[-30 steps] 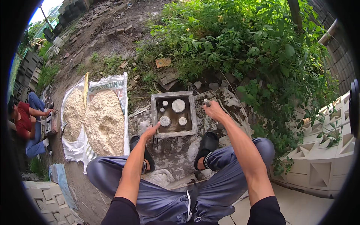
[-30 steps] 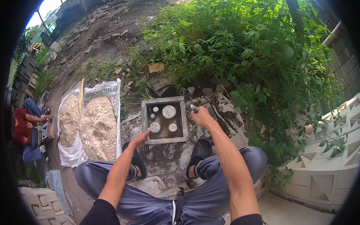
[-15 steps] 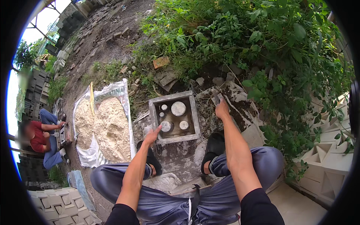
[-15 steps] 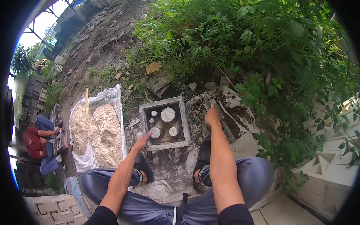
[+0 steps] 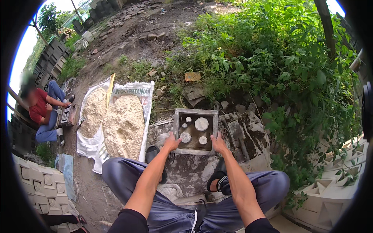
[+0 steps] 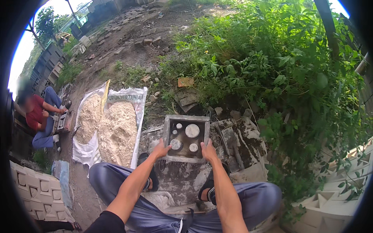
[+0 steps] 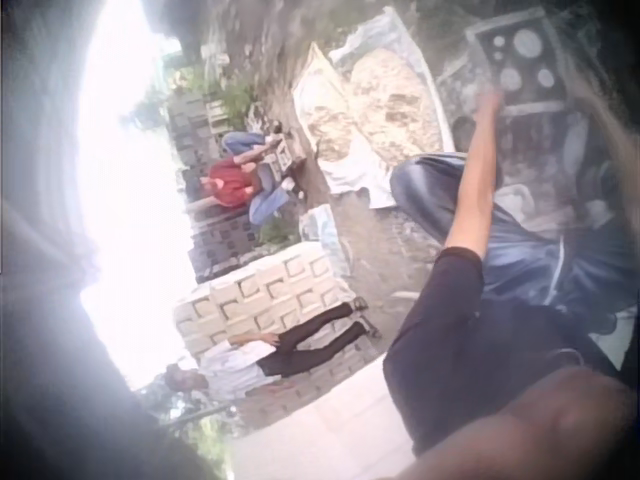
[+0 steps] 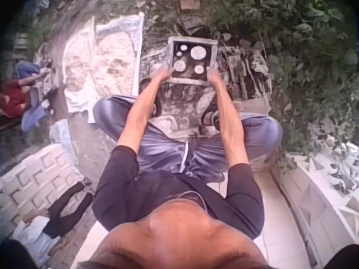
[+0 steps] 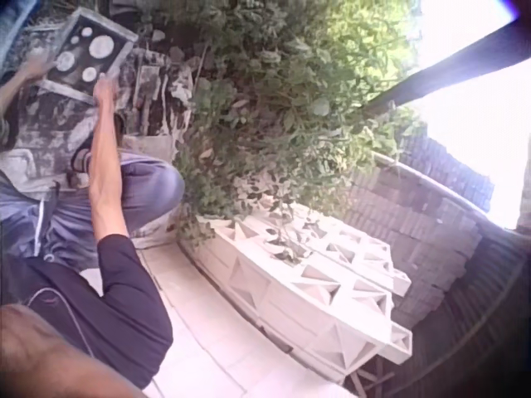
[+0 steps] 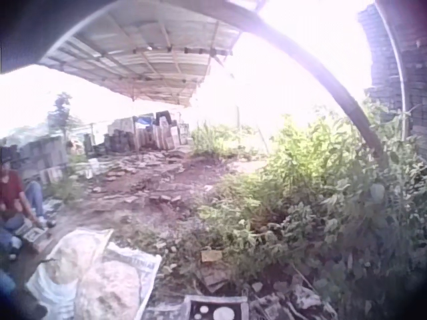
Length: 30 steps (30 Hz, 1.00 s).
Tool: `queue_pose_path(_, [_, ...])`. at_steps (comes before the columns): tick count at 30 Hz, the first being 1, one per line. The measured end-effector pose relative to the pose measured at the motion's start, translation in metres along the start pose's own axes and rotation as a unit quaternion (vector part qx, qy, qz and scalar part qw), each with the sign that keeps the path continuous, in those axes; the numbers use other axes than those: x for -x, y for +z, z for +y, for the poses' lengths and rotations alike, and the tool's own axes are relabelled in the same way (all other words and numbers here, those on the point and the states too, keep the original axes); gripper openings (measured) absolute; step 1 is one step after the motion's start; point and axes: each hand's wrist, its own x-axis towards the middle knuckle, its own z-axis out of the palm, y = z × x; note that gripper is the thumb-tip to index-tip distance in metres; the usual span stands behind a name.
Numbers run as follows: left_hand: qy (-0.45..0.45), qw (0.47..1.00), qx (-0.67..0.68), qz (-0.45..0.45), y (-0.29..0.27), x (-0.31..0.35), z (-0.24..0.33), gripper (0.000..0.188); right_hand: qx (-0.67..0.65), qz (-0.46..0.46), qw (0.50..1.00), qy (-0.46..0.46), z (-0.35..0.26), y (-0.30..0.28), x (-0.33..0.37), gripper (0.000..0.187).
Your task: The person loosens a metal mold by tapping around it with a metal tool, lifts off the outer mold frame, brushes the molded block by hand, and places the frame back onto the base.
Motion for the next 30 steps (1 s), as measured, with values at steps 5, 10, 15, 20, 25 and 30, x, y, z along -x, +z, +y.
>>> queue_pose_path(5, [0.070,0.995,0.062,0.038,0.012,-0.007,-0.044,0.076,-0.005,0.010,0.998,0.061,0.001,0.022,0.012,0.060])
queue_pose_path(10, [0.031,0.951,0.305,0.042,0.015,-0.017,-0.047,0.038,-0.081,0.065,0.994,0.040,-0.006,0.006,0.004,0.051])
queue_pose_path(15, [-0.046,0.959,0.278,0.020,0.009,-0.012,-0.021,0.039,-0.219,0.055,0.974,0.036,0.024,0.001,-0.013,0.054])
queue_pose_path(20, [-0.054,0.953,0.291,0.063,0.004,-0.013,-0.028,0.034,-0.362,0.184,0.913,0.046,0.031,0.012,-0.018,0.045])
queue_pose_path(25, [-0.071,0.958,0.273,0.042,0.002,-0.013,-0.026,0.030,-0.301,-0.043,0.948,0.091,0.040,0.007,-0.016,0.029])
queue_pose_path(30, [-0.057,0.946,0.315,0.055,0.008,-0.014,-0.026,0.030,-0.272,0.004,0.958,0.093,0.043,0.012,-0.022,0.031])
